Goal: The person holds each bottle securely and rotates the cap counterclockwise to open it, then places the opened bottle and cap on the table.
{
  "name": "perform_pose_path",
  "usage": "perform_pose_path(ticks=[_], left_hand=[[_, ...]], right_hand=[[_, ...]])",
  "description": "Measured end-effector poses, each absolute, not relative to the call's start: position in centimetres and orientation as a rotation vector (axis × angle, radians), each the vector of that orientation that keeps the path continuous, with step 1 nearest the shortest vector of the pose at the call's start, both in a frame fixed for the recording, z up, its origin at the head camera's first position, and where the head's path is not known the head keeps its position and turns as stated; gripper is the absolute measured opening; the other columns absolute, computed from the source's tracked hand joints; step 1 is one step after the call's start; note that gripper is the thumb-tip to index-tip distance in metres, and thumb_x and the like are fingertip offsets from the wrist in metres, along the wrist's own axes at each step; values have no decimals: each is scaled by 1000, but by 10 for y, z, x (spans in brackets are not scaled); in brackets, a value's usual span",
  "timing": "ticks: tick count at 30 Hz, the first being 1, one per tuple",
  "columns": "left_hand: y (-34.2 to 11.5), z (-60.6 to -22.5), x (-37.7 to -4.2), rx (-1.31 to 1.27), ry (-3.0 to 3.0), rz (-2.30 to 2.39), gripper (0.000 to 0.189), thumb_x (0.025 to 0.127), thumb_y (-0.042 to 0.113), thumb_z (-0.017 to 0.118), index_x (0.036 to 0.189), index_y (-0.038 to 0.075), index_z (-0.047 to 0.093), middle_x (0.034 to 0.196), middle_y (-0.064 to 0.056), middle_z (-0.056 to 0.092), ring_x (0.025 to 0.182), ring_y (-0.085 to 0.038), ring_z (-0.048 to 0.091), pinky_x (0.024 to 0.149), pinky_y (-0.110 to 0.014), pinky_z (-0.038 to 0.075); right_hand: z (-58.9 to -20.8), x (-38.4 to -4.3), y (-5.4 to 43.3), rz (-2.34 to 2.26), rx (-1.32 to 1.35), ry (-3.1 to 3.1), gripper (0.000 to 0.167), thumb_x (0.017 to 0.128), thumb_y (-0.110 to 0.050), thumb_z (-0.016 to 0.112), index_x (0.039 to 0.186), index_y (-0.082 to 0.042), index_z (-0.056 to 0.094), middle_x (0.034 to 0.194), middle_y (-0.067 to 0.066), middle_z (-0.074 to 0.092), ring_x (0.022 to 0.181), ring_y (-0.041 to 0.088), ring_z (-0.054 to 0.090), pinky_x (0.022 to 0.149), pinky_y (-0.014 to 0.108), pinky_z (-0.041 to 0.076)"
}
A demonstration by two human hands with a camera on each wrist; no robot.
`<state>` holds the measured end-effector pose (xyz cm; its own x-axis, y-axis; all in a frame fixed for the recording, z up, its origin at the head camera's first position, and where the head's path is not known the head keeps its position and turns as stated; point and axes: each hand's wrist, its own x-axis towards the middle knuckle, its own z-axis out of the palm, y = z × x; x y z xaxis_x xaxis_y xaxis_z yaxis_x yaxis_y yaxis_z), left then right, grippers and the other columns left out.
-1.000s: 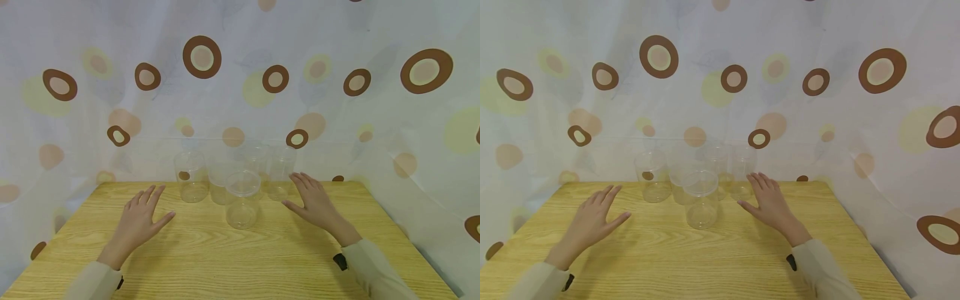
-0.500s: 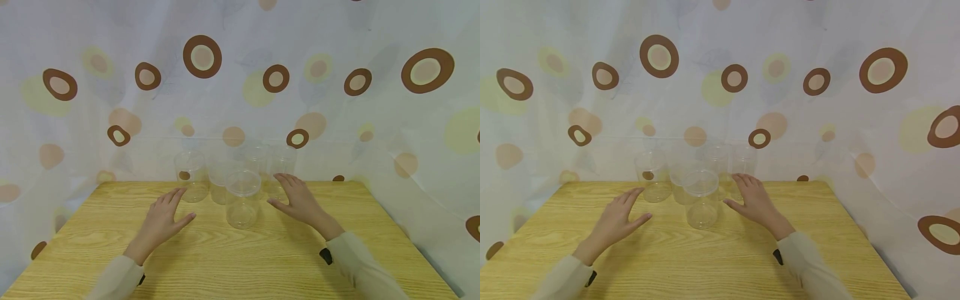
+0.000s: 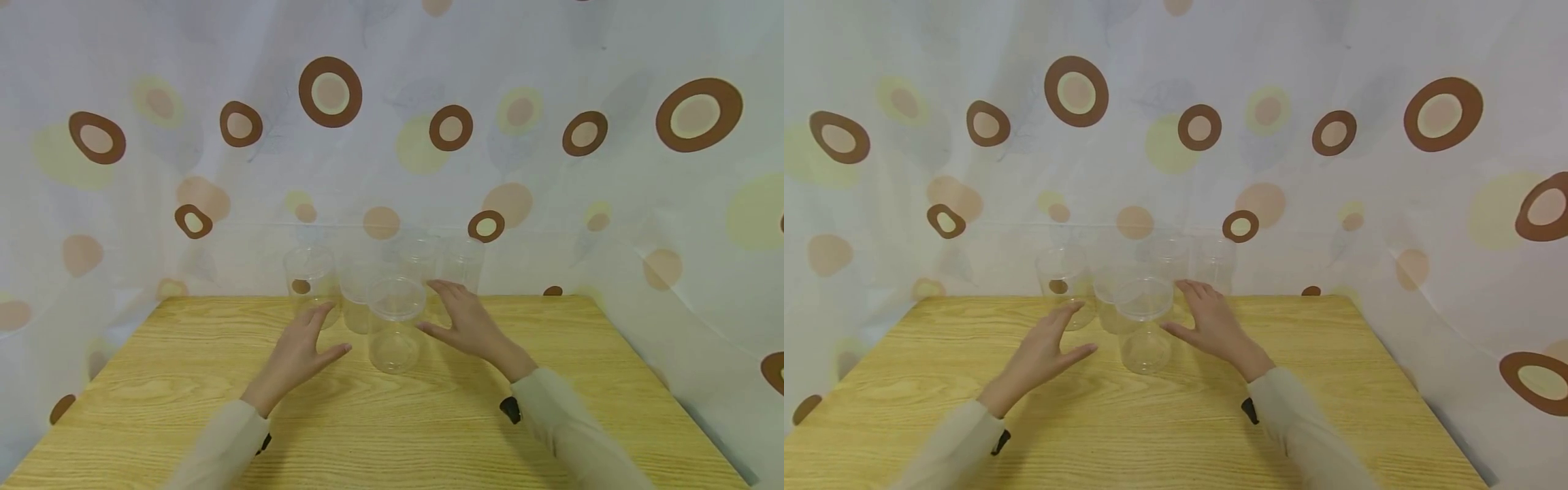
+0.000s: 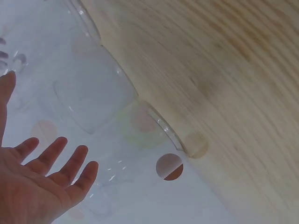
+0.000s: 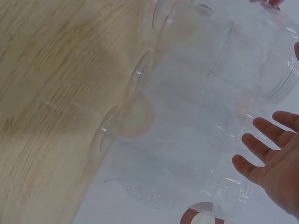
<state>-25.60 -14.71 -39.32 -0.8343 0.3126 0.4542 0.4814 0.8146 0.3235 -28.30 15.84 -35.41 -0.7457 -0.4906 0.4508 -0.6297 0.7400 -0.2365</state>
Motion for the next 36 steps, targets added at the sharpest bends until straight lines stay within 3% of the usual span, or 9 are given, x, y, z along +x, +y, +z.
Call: perform_pose_path(ticks=[12, 21, 27, 36], left_hand=[[-114, -395, -276, -627, -2728, -1049, 86, 76, 45, 71, 143, 15, 27, 138, -12, 44, 125, -34, 42, 98, -51, 38], [-101, -397, -290, -702, -2706, -1251, 94, 71, 39, 77, 143, 7, 25, 137, -15, 42, 120, -38, 46, 95, -51, 41], [-95, -402, -296, -819, -2639, -1387, 94, 70, 34, 79, 144, 11, 24, 141, -12, 37, 124, -35, 42, 98, -52, 37], [-89, -403, -295, -708, -2723, -1398, 95, 73, 36, 76, 146, 14, 18, 139, -16, 37, 120, -37, 45, 93, -52, 42]], right_hand=[[-350, -294, 145, 795, 877, -2673, 80, 81, -49, 63, 141, -7, 30, 144, 12, 35, 132, 34, 31, 103, 55, 30], [-352, -300, 139, 935, 899, -2711, 82, 81, -47, 64, 142, -7, 27, 145, 12, 31, 132, 34, 30, 103, 55, 30], [-354, -302, 137, 995, 904, -2705, 82, 81, -43, 66, 142, -5, 26, 145, 13, 30, 131, 35, 31, 101, 57, 31], [-358, -305, 136, 1030, 921, -2679, 82, 81, -42, 66, 141, -4, 27, 144, 14, 32, 130, 34, 32, 101, 57, 31]])
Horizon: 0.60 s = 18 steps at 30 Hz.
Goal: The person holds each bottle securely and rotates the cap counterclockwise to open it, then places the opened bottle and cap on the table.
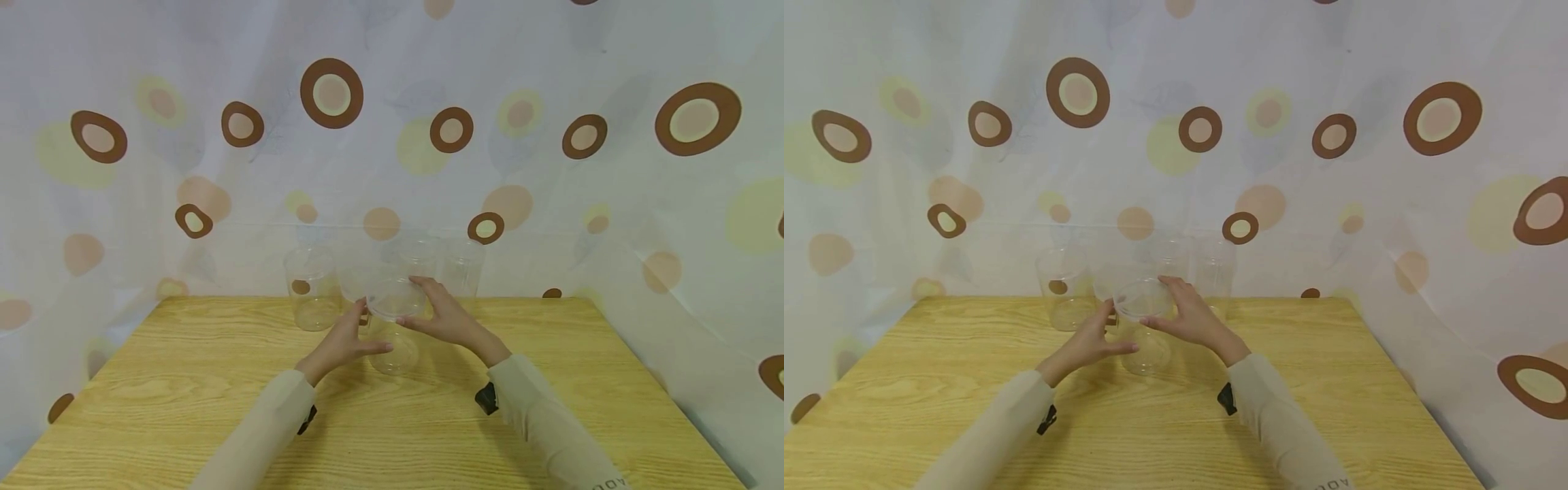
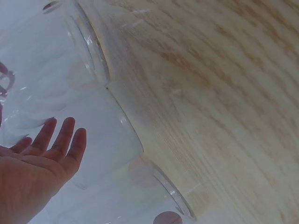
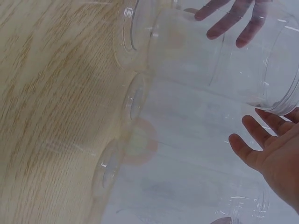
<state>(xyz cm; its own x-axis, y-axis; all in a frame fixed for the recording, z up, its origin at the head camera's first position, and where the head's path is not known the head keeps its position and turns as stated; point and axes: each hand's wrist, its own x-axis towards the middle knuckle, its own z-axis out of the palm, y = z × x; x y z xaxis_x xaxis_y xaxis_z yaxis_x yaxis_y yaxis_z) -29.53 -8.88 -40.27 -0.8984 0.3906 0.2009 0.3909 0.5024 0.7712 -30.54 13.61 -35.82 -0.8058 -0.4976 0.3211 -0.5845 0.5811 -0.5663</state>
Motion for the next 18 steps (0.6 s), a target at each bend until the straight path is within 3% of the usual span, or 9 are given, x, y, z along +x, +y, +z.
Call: perform_pose_path(ticks=[12, 18], left_hand=[[-88, -402, -292, -753, -2671, -1421, 92, 74, 32, 76, 145, 14, 20, 135, -13, 41, 118, -40, 45, 93, -55, 41], [-86, -399, -286, -844, -2593, -1458, 91, 74, 33, 76, 144, 15, 20, 132, -11, 40, 118, -38, 43, 95, -52, 40]], right_hand=[[-355, -299, 136, 1059, 902, -2683, 80, 81, -42, 66, 142, -7, 27, 145, 13, 30, 132, 35, 31, 102, 57, 30], [-351, -295, 137, 1156, 918, -2626, 78, 82, -36, 68, 141, -5, 28, 141, 14, 35, 125, 33, 40, 97, 54, 38]])
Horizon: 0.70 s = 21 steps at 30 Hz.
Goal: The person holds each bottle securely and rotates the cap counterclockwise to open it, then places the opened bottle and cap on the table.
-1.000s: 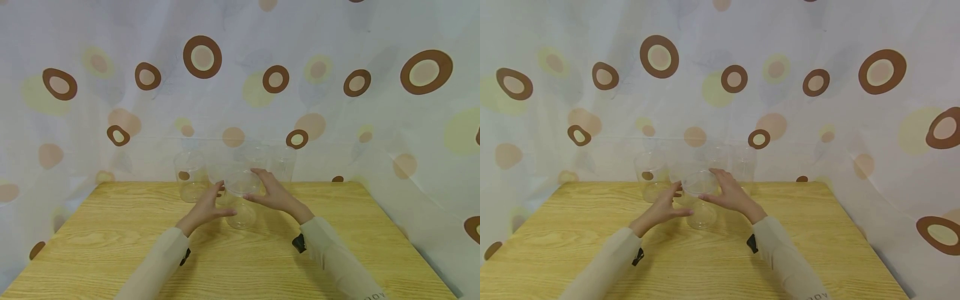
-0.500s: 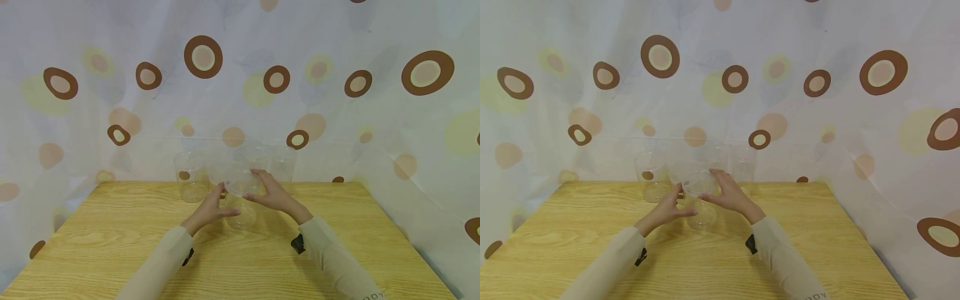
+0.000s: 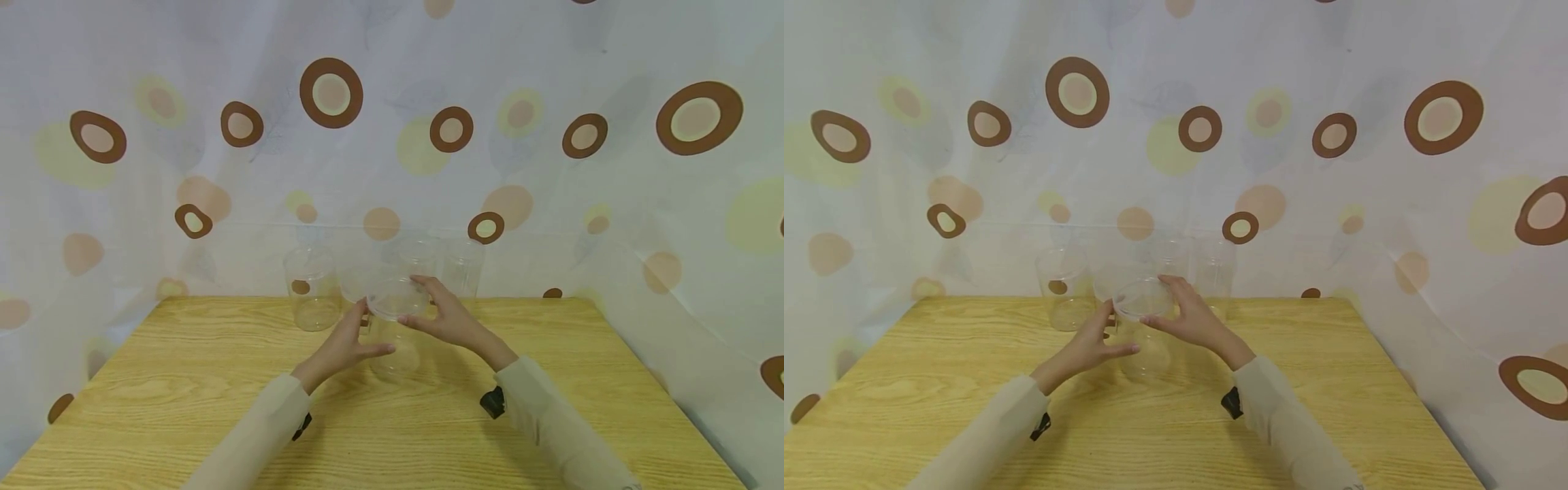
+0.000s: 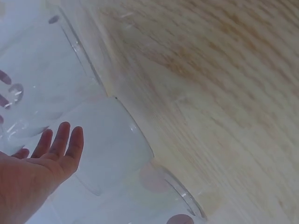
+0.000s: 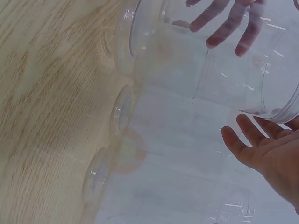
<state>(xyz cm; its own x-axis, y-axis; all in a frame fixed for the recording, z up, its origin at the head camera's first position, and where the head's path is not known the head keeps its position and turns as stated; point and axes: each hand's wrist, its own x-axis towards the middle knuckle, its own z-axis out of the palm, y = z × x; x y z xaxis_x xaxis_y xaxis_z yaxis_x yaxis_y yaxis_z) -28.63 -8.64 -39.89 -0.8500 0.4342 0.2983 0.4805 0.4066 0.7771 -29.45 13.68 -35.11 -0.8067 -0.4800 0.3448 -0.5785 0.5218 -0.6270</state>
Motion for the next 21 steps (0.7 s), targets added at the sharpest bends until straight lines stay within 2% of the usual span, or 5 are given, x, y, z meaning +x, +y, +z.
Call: perform_pose_path(ticks=[6, 12, 21], left_hand=[[-85, -398, -277, -832, -2590, -1562, 93, 78, 35, 72, 145, 22, 9, 139, -16, 31, 122, -44, 41, 95, -58, 37], [-85, -399, -270, -853, -2568, -1722, 93, 81, 32, 70, 144, 28, 2, 145, -20, 24, 127, -45, 36, 99, -56, 35], [-81, -381, -250, -882, -2528, -1810, 99, 78, 17, 73, 144, 22, 0, 143, -23, 24, 125, -48, 36, 97, -62, 33]], right_hand=[[-346, -288, 135, 1290, 925, -2574, 75, 82, -31, 69, 141, -7, 29, 140, 15, 36, 121, 33, 44, 92, 49, 44], [-340, -280, 134, 1379, 906, -2571, 76, 81, -30, 70, 141, -6, 28, 139, 14, 36, 119, 32, 46, 92, 46, 46], [-335, -272, 129, 1391, 882, -2582, 77, 81, -30, 70, 140, -3, 29, 138, 15, 37, 121, 32, 44, 91, 48, 45]])
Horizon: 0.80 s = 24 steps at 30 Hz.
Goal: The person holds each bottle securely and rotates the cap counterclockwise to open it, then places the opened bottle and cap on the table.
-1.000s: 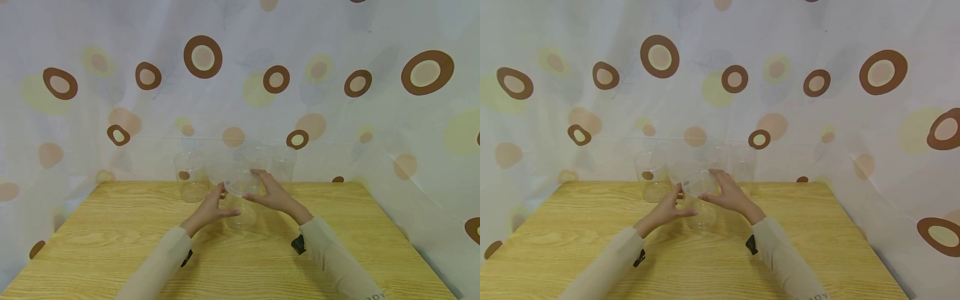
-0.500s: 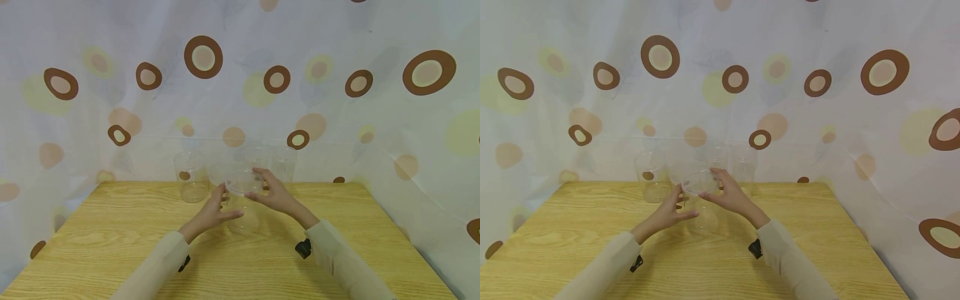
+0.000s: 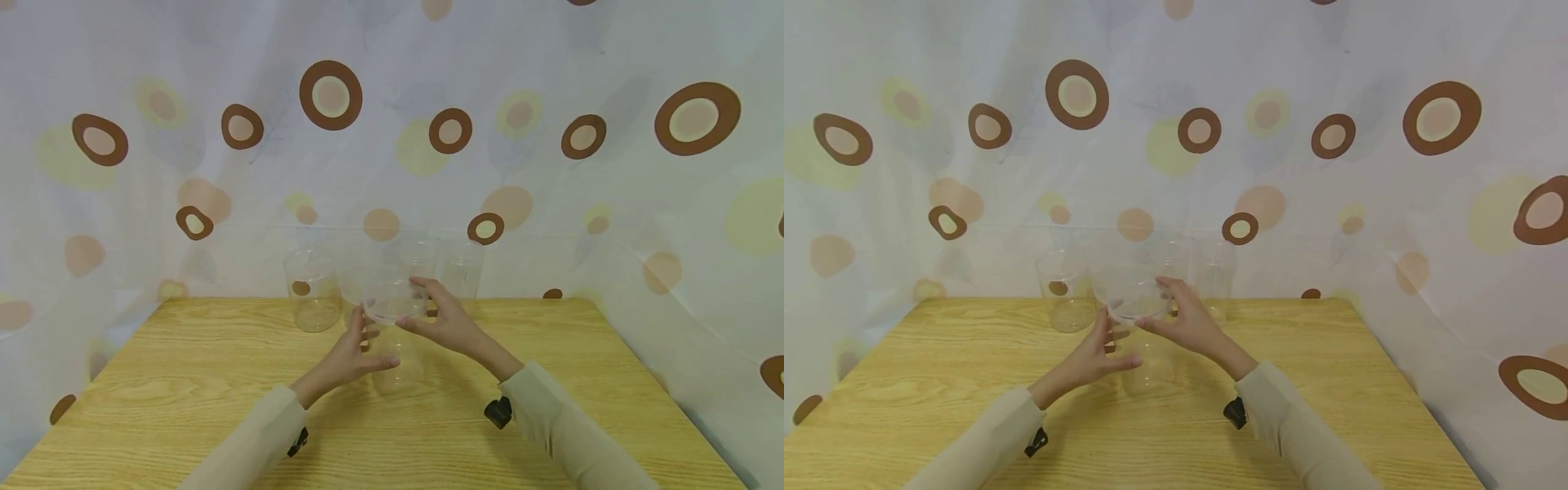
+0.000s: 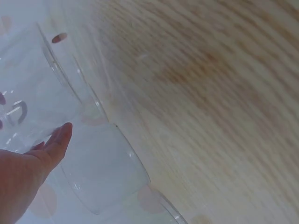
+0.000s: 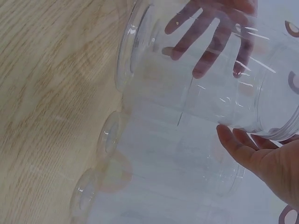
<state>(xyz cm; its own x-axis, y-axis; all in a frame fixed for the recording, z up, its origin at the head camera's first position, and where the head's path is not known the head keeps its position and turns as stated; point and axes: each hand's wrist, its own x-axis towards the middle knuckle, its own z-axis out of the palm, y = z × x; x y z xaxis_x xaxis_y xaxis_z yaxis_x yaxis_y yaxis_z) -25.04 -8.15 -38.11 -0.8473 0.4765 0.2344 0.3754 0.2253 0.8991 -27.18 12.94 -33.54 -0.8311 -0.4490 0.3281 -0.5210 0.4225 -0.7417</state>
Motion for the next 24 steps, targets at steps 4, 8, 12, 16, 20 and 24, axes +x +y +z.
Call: perform_pose_path(ticks=[4, 8, 12, 16, 20, 24], left_hand=[[-82, -386, -252, 820, 2422, 1735, 99, 75, 20, 76, 144, 24, 4, 140, -20, 31, 124, -46, 39, 96, -60, 36], [-85, -397, -259, 807, 2462, 1755, 99, 72, 26, 79, 142, 34, 10, 136, -13, 36, 123, -42, 43, 95, -58, 38], [-89, -400, -262, 793, 2450, 1768, 100, 69, 27, 80, 141, 40, 12, 136, -8, 36, 123, -39, 44, 96, -57, 38], [-91, -399, -262, 797, 2412, 1765, 101, 70, 24, 80, 143, 38, 12, 135, -8, 37, 121, -37, 46, 96, -54, 39], [-91, -394, -259, 800, 2400, 1766, 102, 69, 18, 80, 145, 32, 14, 133, -11, 41, 117, -34, 51, 94, -52, 42], [-92, -380, -250, 834, 2388, 1772, 99, 70, 14, 80, 146, 24, 17, 132, -13, 45, 114, -32, 54, 92, -46, 46]], right_hand=[[-334, -271, 129, 1400, 914, -2581, 78, 81, -30, 70, 140, -1, 28, 138, 18, 36, 121, 35, 43, 91, 49, 45], [-331, -272, 132, 1447, 935, -2611, 80, 80, -32, 70, 141, -4, 26, 139, 17, 35, 121, 34, 42, 93, 49, 44], [-329, -274, 135, 1478, 936, -2660, 83, 79, -37, 70, 143, -9, 25, 142, 14, 32, 125, 33, 40, 95, 49, 42], [-328, -275, 136, 1498, 950, -2682, 83, 78, -38, 71, 143, -13, 26, 143, 12, 33, 127, 34, 37, 98, 53, 38], [-327, -275, 136, 1510, 948, -2671, 82, 76, -38, 73, 141, -15, 30, 142, 12, 35, 127, 36, 37, 100, 56, 33], [-326, -273, 135, 1482, 952, -2628, 79, 74, -36, 75, 139, -14, 35, 139, 14, 40, 123, 35, 42, 100, 55, 34]])
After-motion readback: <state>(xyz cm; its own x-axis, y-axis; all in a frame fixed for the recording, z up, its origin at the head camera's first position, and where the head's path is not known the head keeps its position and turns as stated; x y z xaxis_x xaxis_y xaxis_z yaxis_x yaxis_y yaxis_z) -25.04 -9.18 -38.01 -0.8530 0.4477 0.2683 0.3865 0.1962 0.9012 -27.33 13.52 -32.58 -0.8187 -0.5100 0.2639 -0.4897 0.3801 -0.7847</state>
